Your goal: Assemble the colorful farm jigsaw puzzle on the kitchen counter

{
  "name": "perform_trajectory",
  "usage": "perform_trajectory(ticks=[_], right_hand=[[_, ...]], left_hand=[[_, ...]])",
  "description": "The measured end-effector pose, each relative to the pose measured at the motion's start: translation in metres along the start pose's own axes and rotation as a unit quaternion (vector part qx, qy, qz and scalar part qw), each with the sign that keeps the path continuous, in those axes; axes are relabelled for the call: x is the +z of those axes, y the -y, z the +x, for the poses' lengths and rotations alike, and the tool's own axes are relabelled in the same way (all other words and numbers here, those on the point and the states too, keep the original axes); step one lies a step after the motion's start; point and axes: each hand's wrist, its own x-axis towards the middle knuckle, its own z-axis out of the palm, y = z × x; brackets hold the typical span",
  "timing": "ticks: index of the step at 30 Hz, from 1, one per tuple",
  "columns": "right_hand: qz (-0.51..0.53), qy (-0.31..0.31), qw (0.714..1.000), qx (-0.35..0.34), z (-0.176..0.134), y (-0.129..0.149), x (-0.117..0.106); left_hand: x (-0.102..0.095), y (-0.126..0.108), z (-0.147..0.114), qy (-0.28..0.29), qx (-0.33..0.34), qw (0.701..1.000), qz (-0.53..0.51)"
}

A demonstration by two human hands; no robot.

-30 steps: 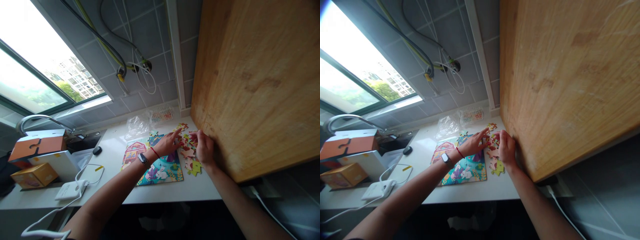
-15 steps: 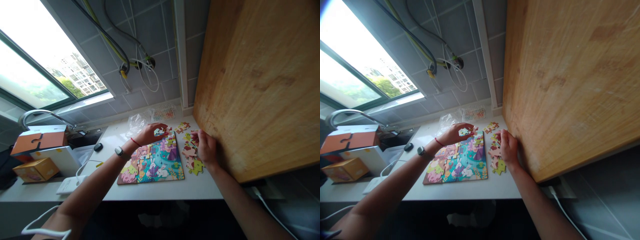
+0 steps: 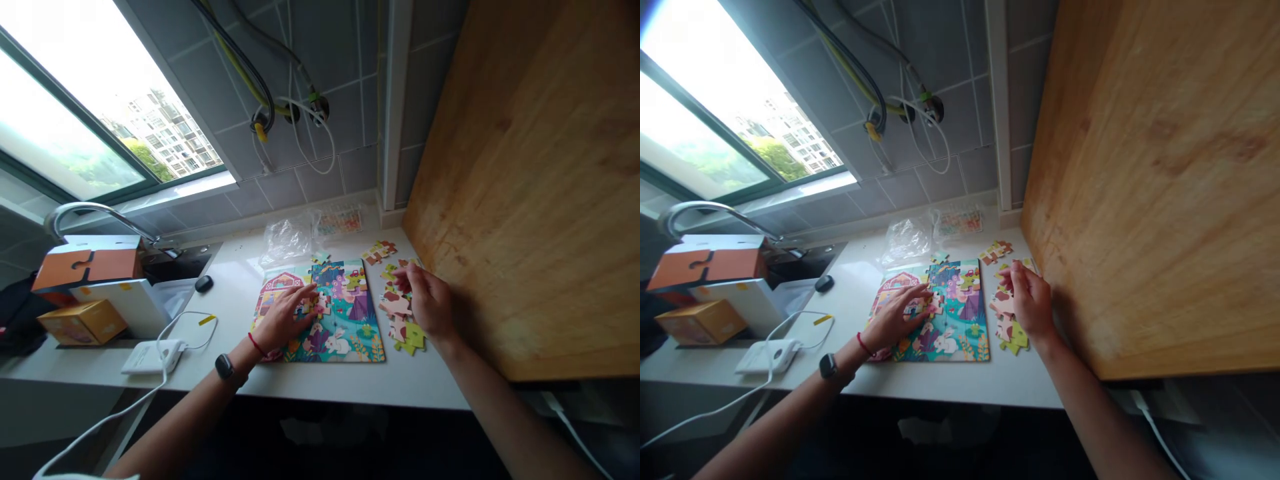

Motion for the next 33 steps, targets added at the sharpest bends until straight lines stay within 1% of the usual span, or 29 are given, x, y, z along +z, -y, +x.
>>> perform_trajectory(ticks=[3, 7, 13, 18, 25, 31, 33], right_hand=[[-0.007, 0.008, 1.0, 0.002, -0.0004, -0.0026, -0.0002], [-0.02, 0.018, 1.0, 0.001, -0.0006, -0.0063, -0.0008], [-0.033, 0.037, 0.999, 0.003, -0.0012, -0.005, -0.0001], [-0.04, 0.046, 0.998, -0.004, -0.0016, -0.002, -0.0003], [-0.043, 0.058, 0.997, 0.004, -0.0025, -0.001, -0.0009], [-0.035, 0.059, 0.998, 0.011, -0.0028, 0.002, 0.0014], [-0.035, 0.059, 0.998, 0.012, -0.0024, 0.002, 0.0015]], left_hand=[[0.0072, 0.0026, -0.0036, -0.017, -0.025, 0.999, -0.028], [0.0098, 0.0039, -0.0047, -0.02, -0.036, 0.999, -0.027], [0.009, 0.0014, -0.0048, -0.022, -0.028, 0.999, -0.025], [0.0093, -0.0001, -0.0036, -0.041, -0.022, 0.999, -0.013], [0.0085, -0.0031, 0.0003, -0.042, 0.026, 0.999, 0.002], [0.009, -0.0021, -0.003, -0.056, -0.005, 0.998, 0.026], [0.0088, -0.0018, -0.0033, -0.056, -0.006, 0.998, 0.028]])
